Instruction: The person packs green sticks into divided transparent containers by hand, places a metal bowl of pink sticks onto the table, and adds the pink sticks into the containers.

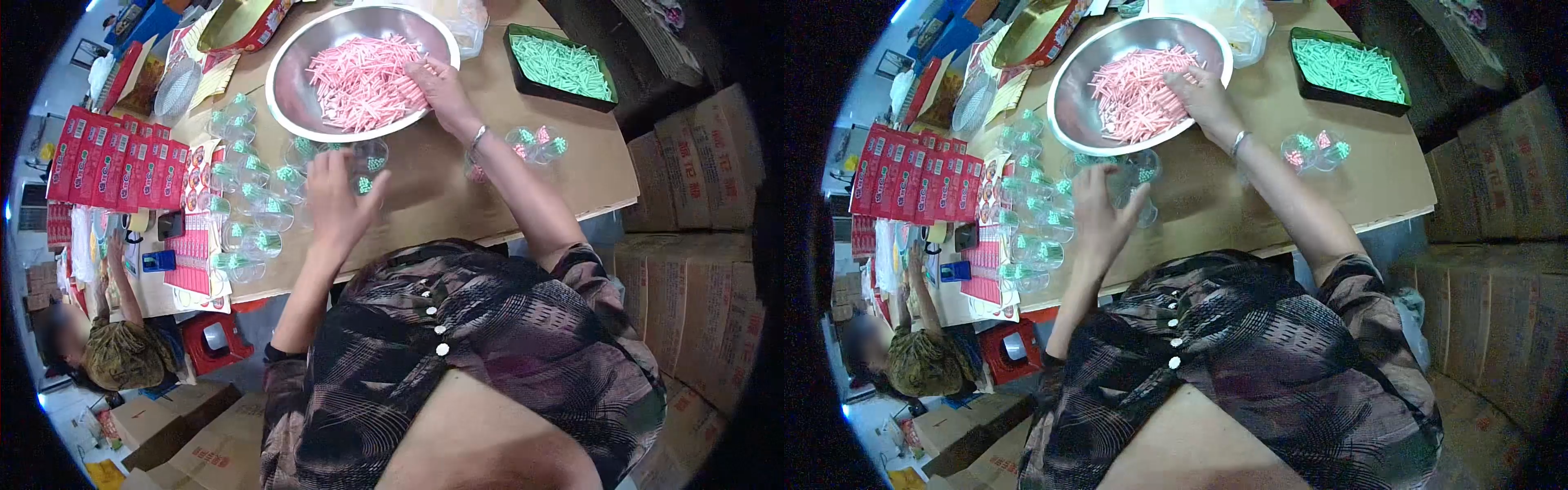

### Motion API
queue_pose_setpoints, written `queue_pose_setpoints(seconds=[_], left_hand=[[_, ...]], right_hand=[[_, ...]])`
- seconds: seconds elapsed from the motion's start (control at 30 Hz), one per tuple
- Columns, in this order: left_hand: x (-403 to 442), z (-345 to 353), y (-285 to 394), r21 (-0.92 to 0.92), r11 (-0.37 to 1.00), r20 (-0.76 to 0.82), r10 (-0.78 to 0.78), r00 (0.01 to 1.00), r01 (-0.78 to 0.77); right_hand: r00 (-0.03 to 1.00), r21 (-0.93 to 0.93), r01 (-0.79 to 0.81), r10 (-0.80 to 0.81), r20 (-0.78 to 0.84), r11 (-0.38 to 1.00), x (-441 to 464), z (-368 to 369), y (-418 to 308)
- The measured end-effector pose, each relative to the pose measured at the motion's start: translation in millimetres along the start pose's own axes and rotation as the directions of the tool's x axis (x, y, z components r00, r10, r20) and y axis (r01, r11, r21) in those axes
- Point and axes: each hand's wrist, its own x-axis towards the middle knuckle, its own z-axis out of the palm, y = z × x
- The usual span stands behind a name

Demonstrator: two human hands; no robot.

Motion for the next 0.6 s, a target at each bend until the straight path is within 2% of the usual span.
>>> queue_pose_setpoints(seconds=[0.03, 0.07, 0.1, 0.13, 0.2, 0.27, 0.37, 0.4, 0.47, 0.5, 0.53, 0.6], left_hand=[[13.7, -3.8, 2.1, -0.142, 0.99, -0.056, 0.001, 0.998, -0.009], [33.3, -5.5, 4.8, -0.299, 0.952, -0.037, -0.075, 0.996, 0.061], [54.9, -4.0, 4.4, -0.448, 0.885, -0.008, -0.144, 0.99, 0.125], [74.3, 2.9, -2.4, -0.446, 0.887, -0.022, -0.141, 0.99, 0.117], [106.2, 22.0, -18.9, -0.714, 0.613, 0.255, -0.224, 0.941, 0.339], [122.4, 33.1, -33.4, -0.719, 0.551, 0.414, -0.15, 0.898, 0.424], [128.5, 43.2, -37.4, -0.724, 0.543, 0.407, -0.159, 0.899, 0.424], [130.2, 47.2, -41.7, -0.724, 0.541, 0.412, -0.158, 0.897, 0.428], [133.4, 51.3, -55.5, -0.488, 0.842, 0.201, -0.149, 0.968, 0.231], [130.7, 53.3, -63.2, -0.317, 0.938, 0.102, -0.115, 0.988, 0.142], [123.5, 57.4, -70.3, -0.124, 0.99, 0.017, -0.062, 0.998, 0.064], [96.9, 28.0, -45.9, 0.0, 0.998, -0.199, 0.059, 0.978, -0.061]], right_hand=[[1.0, -0.04, 0.018, -0.017, 0.008, 0.999, 3.6, 3.3, 2.5], [1.0, -0.038, 0.025, -0.024, 0.017, 0.999, 7.2, 5.9, 4.5], [0.997, -0.135, 0.057, -0.05, 0.053, 0.989, 11.1, 8.7, 6.1], [0.993, -0.23, 0.094, -0.075, 0.09, 0.969, 15.9, 11.1, 7.0], [0.98, -0.41, 0.175, -0.117, 0.162, 0.895, 26.2, 14.2, 8.0], [0.98, -0.399, 0.182, -0.13, 0.152, 0.899, 30.9, 17.2, 8.7], [0.988, -0.36, 0.148, -0.118, 0.104, 0.921, 29.3, 18.6, 12.1], [0.989, -0.362, 0.142, -0.114, 0.1, 0.921, 30.7, 16.4, 12.1], [0.995, -0.386, 0.098, -0.082, 0.056, 0.918, 33.0, 12.6, 10.7], [0.997, -0.397, 0.07, -0.059, 0.039, 0.915, 32.5, 11.6, 10.3], [0.999, -0.408, 0.04, -0.034, 0.023, 0.912, 31.2, 10.8, 11.7], [0.998, -0.468, -0.02, 0.043, 0.039, 0.883, 22.5, 12.8, 2.1]])
